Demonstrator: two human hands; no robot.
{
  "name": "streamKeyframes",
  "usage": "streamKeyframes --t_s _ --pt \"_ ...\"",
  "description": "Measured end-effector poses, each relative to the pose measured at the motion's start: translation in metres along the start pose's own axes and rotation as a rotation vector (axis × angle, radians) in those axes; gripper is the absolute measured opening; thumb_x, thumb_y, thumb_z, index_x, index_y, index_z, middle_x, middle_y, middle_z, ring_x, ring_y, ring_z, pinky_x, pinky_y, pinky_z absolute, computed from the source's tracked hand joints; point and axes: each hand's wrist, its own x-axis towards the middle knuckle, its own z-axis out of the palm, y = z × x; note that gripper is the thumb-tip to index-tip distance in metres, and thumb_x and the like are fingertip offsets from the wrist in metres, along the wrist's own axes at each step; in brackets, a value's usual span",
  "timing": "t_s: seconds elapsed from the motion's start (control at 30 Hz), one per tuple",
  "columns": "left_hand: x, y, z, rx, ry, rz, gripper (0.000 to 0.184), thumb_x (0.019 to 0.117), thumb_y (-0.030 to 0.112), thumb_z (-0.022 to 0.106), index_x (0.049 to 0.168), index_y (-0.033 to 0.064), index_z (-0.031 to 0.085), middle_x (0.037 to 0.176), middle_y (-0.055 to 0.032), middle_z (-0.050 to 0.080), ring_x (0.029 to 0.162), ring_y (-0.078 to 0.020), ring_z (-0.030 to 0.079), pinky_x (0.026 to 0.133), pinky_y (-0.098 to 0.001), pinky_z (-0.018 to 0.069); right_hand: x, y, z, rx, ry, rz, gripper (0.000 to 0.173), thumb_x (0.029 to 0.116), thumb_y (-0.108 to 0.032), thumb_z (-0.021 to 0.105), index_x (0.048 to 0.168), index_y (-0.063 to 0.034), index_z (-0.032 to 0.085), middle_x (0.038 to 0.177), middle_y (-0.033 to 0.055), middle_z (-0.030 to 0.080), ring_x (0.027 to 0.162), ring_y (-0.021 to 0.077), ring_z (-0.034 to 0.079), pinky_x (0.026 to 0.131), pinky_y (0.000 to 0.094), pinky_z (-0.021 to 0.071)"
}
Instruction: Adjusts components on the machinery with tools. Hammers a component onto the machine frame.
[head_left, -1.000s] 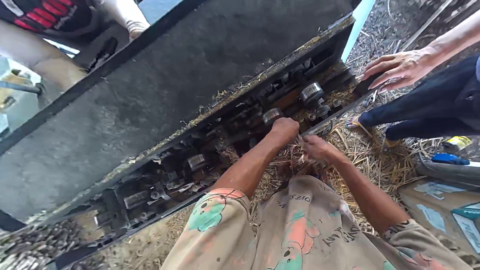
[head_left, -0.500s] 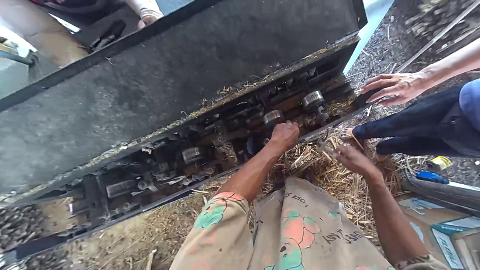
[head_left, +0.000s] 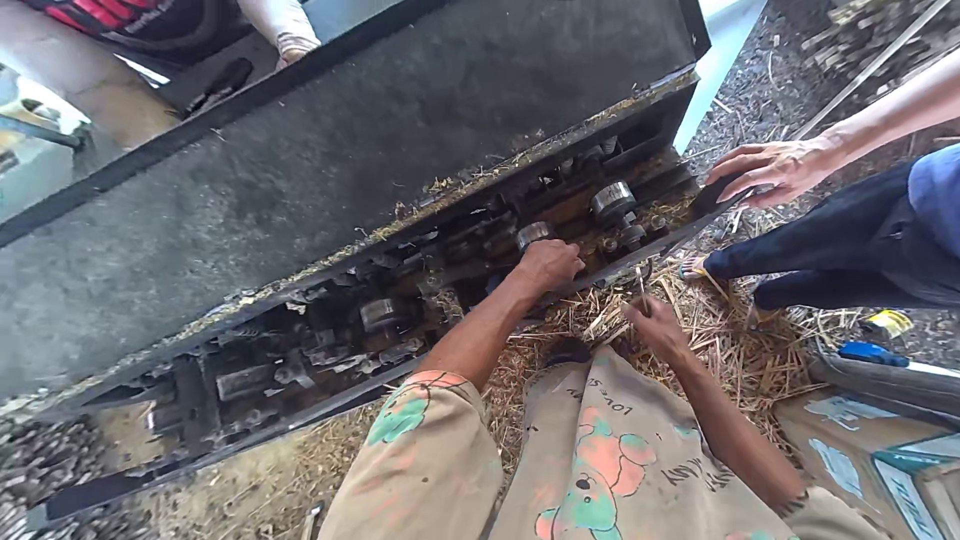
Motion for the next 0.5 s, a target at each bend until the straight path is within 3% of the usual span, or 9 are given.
streamKeyframes --t_s 0.07,0.17,0.27,0.37,0.43,0.5 --pt "0.001 -0.015 -0.002 -0.199 -0.016 -0.022 0.046 0.1065 0.046 0.05 0.113 0.0045 0.069 0.103 -0.0202 0.071 0.101 -0.0391 0.069 0.088 -0.0635 0.0534 0.023 -0.024 0.01 -0.016 0.055 -0.108 0.032 0.0997 -0.033 0.066 0.115 -0.0053 0.07 0.082 0.0116 0.065 0.068 0.0232 0.061 0.067 0.0458 0.0542" --pt "-0.001 -0.029 0.005 -0.425 0.0 -0.089 0.04 0.1048 0.041 0.057 0.111 0.0036 0.071 0.102 -0.0189 0.072 0.099 -0.0361 0.07 0.092 -0.0615 0.0535 0.04 -0.051 0.025 -0.115 0.104 -0.25 0.03 0.0945 -0.027 0.076 0.119 -0.0103 0.07 0.078 0.0129 0.067 0.062 0.0273 0.062 0.058 0.0504 0.0547" --pt "0.005 -0.039 0.017 -0.522 0.033 -0.126 0.041 0.1009 0.045 0.064 0.104 0.0048 0.074 0.095 -0.016 0.073 0.092 -0.0326 0.071 0.087 -0.0597 0.0554 0.06 -0.07 0.036 -0.321 0.13 -0.401 0.025 0.0883 -0.023 0.082 0.106 -0.0092 0.071 0.08 0.0134 0.07 0.068 0.0305 0.069 0.063 0.0572 0.0568" --pt "0.006 -0.042 0.019 -0.589 0.015 -0.134 0.042 0.096 0.049 0.069 0.104 0.0081 0.074 0.095 -0.0135 0.074 0.091 -0.0304 0.072 0.087 -0.0599 0.0563 0.073 -0.075 0.043 -0.444 0.129 -0.461 0.023 0.088 -0.021 0.081 0.103 -0.0061 0.072 0.084 0.0147 0.072 0.075 0.033 0.071 0.069 0.0596 0.0581" --pt "0.008 -0.041 0.019 -0.585 0.038 -0.163 0.042 0.0921 0.051 0.071 0.097 0.0089 0.074 0.09 -0.0134 0.073 0.087 -0.0321 0.071 0.081 -0.0617 0.0555 0.078 -0.078 0.047 -0.501 0.135 -0.476 0.024 0.0884 -0.022 0.08 0.101 -0.0031 0.072 0.09 0.0158 0.073 0.081 0.0341 0.072 0.075 0.0597 0.0586" --pt "0.006 -0.037 0.015 -0.583 0.041 -0.221 0.037 0.0871 0.041 0.073 0.102 0.0076 0.074 0.098 -0.0172 0.073 0.097 -0.0367 0.07 0.083 -0.0652 0.0536 0.081 -0.08 0.05 -0.545 0.135 -0.483 0.028 0.0887 -0.024 0.081 0.102 -0.0013 0.073 0.098 0.0171 0.073 0.087 0.0355 0.072 0.078 0.0602 0.0587"
